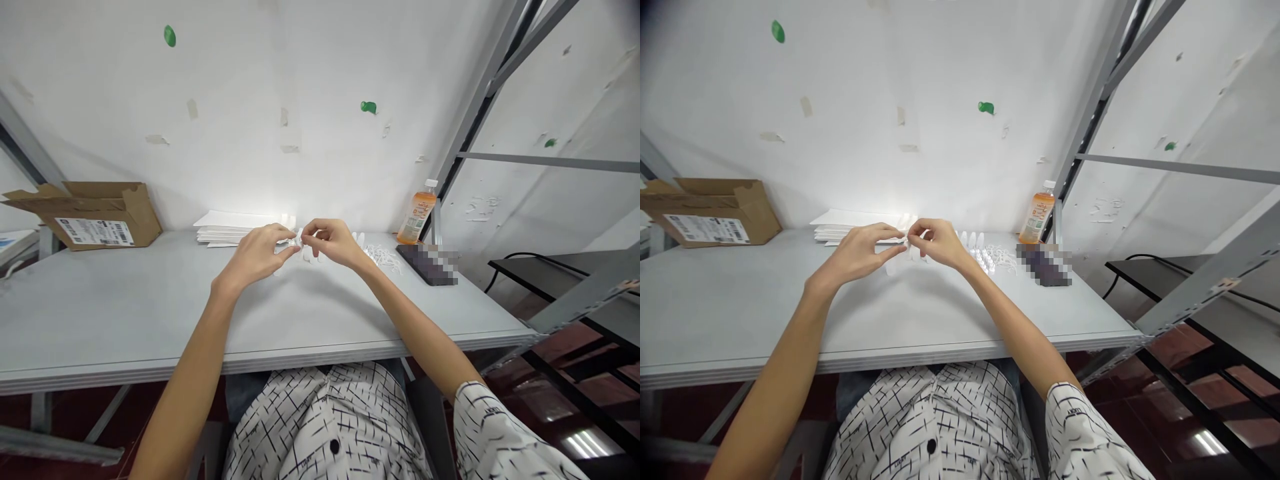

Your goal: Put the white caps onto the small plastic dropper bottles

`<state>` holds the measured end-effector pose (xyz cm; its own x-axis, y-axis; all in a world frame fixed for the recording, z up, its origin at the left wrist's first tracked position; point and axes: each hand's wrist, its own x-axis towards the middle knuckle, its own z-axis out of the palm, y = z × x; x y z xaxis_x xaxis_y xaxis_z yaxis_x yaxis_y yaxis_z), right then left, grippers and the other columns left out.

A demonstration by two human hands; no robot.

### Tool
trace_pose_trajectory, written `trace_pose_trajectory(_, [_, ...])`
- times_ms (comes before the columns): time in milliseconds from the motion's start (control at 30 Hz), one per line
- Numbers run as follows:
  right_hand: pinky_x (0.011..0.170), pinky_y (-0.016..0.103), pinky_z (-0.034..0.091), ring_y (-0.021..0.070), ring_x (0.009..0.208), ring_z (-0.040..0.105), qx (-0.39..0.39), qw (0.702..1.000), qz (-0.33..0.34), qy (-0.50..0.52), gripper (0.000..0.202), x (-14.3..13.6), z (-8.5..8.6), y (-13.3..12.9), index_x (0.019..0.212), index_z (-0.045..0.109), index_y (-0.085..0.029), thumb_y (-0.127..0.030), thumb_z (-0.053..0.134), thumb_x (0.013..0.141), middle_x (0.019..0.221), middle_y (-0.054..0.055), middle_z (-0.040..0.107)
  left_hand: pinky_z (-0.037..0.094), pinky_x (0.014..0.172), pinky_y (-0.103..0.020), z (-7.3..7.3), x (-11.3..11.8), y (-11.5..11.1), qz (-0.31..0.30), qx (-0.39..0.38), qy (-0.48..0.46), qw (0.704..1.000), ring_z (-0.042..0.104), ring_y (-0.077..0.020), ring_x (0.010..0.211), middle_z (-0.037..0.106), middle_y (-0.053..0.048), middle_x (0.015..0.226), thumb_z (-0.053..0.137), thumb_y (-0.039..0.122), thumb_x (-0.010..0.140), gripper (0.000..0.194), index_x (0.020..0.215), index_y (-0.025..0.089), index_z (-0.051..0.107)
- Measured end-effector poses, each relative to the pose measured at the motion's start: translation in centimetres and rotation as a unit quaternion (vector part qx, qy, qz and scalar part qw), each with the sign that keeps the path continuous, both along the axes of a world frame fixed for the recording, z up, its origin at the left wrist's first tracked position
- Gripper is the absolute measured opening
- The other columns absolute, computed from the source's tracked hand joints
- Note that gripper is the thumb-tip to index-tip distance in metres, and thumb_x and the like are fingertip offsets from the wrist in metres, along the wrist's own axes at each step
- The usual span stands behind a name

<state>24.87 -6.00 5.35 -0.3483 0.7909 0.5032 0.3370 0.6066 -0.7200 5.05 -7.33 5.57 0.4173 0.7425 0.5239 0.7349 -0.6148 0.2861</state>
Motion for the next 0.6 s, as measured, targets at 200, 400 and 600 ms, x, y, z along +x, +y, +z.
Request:
trace_pose_trajectory(200, [0.045,0.021,0.04,0.011,0.059,0.064,0.011,0.995,0.036,0.096,0.015,-0.1,0.2,-0.2,0.082,0.065,-0.016,-0.03,0.064,0.083,0.08,0.003,0.068,0.047,0.072,-0.03,0.5,0.7,-0.8,-0.054,-0.015,-0.062,0.997,0.067,-0.0209,0.093,0.075,-0.001,0.104,0.049,0.04,0.098,0.03,0.1,0.024,0.075])
trace_pose_trajectory(400, [0.051,0.022,0.045,0.0109,0.061,0.063,0.084,0.995,-0.013,0.058,0.015,-0.4,-0.2,-0.2,0.083,0.063,-0.017,-0.032,0.06,0.086,0.08,0.002,0.067,0.043,0.067,-0.03,0.3,0.8,-0.5,-0.009,0.019,-0.045,0.999,0.064,-0.0199,0.081,0.074,-0.004,0.098,0.047,0.039,0.097,0.032,0.104,0.021,0.072])
trace_pose_trajectory(600, [0.061,0.025,0.044,0.011,0.067,0.063,0.205,0.974,-0.08,-0.046,0.014,-0.7,-0.9,-0.2,0.088,0.064,-0.017,-0.022,0.052,0.088,0.09,0.004,0.07,0.042,0.068,-0.03,0.1,0.8,-0.3,0.001,0.05,-0.003,0.999,0.062,-0.0185,0.078,0.07,-0.004,0.096,0.046,0.037,0.098,0.031,0.108,0.022,0.072])
